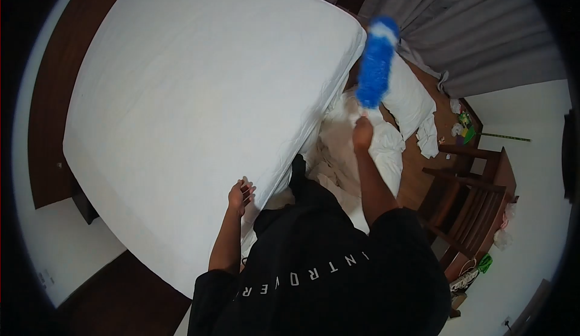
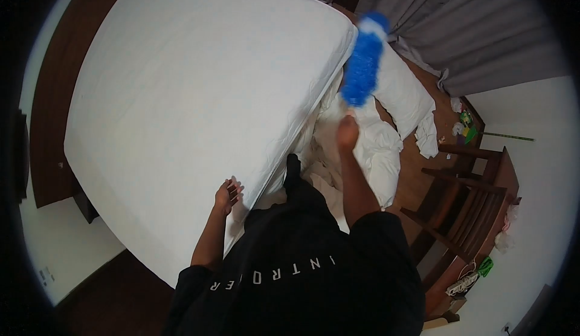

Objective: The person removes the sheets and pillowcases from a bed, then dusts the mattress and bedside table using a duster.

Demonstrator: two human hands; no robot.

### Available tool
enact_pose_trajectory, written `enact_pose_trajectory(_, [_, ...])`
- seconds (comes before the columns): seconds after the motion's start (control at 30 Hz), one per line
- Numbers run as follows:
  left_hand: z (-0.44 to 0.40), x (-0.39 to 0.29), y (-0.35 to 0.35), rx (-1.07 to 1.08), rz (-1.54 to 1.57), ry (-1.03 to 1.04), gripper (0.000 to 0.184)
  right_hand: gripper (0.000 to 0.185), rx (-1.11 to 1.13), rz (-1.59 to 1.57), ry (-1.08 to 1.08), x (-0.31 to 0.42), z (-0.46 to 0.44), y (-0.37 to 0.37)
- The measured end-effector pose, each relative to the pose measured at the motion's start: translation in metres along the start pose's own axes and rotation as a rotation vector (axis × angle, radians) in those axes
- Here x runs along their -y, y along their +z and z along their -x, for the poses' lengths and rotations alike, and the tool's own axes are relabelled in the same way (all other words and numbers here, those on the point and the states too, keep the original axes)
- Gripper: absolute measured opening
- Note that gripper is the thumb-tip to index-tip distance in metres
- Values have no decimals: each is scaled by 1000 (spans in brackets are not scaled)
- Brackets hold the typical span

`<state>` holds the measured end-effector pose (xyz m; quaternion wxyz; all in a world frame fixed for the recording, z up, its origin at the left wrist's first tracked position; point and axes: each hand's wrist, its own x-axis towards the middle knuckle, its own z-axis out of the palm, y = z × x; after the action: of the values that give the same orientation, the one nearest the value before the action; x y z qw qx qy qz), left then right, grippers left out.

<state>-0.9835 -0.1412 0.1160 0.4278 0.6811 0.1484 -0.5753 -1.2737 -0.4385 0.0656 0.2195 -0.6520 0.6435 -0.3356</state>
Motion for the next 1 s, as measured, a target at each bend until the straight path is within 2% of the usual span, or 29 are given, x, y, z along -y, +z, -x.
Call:
enact_pose_trajectory(0.03, [0, -1, 3, 3, 14, 6, 35, 35, 115, -186, 120, 37, 16, -4])
enact_pose_trajectory(0.07, [1, -1, 7, 0, 13, 5, 35, 29, 133, -91, -62, 24, 34, 26])
enact_pose_trajectory(0.1, [2, -2, 10, 2, -3, 10, 36, 23, 272, 61, -152, 52, 54, 24])
enact_pose_trajectory(0.13, [2, -3, 13, 5, -18, 16, 36, 20, 393, 2, -273, 55, 77, 35])
enact_pose_trajectory(0.17, [0, -1, 13, 2, -15, 17, 36, 20, 422, 11, -362, 79, 97, 32])
enact_pose_trajectory(0.2, [-4, 1, 13, 28, -28, 12, 39, 21, 635, -36, -399, 91, 113, 28])
enact_pose_trajectory(0.23, [-6, 2, 13, 53, -41, 9, 43, 20, 762, 40, -378, 73, 137, 47])
enact_pose_trajectory(0.27, [-5, 0, 16, 48, -36, 13, 43, 20, 764, 37, -384, 72, 145, 43])
enact_pose_trajectory(0.33, [0, -2, 21, 57, -55, -1, 42, 28, 1016, 260, -426, 73, 153, 34])
enact_pose_trajectory(0.37, [-6, 2, 19, 5, -70, -18, 42, 28, 1020, 255, -429, 70, 148, 29])
enact_pose_trajectory(0.43, [-13, 10, 15, 32, -75, -21, 42, 33, 1064, 423, -285, 58, 128, 10])
enact_pose_trajectory(0.5, [-12, 8, 15, 65, -86, -21, 42, 34, 933, 434, -360, 57, 97, -21])
enact_pose_trajectory(0.57, [-3, 1, 26, 33, -98, -27, 40, 34, 758, 480, -174, 42, 71, -35])
enact_pose_trajectory(0.63, [-3, 0, 33, 14, -83, -28, 41, 39, 559, 542, 113, 22, 46, -40])
enact_pose_trajectory(0.67, [-6, 0, 35, 21, -89, -24, 41, 39, 550, 541, 118, 4, 34, -37])
enact_pose_trajectory(0.73, [-12, -5, 39, 79, -136, -34, 45, 40, 227, 427, 123, -36, 14, -20])
enact_pose_trajectory(0.77, [-10, -10, 46, 88, -144, -24, 45, 40, 212, 424, 126, -21, -1, -25])
enact_pose_trajectory(0.83, [-4, -17, 60, 100, -138, 9, 44, 38, 414, -714, 927, 12, -23, -40])
enact_pose_trajectory(0.87, [-6, -20, 65, 111, -147, 21, 44, 38, 399, -725, 919, 24, -24, -41])
enact_pose_trajectory(0.93, [-10, -26, 73, 136, -243, 21, 46, 36, 306, -918, 1050, 48, -19, -36])
enact_pose_trajectory(0.97, [-10, -32, 79, 148, -270, 28, 46, 36, 279, -936, 1053, 56, -11, -31])
enact_pose_trajectory(1.0, [-11, -38, 87, 201, -335, 35, 49, 33, 342, -990, 955, 62, 3, -26])
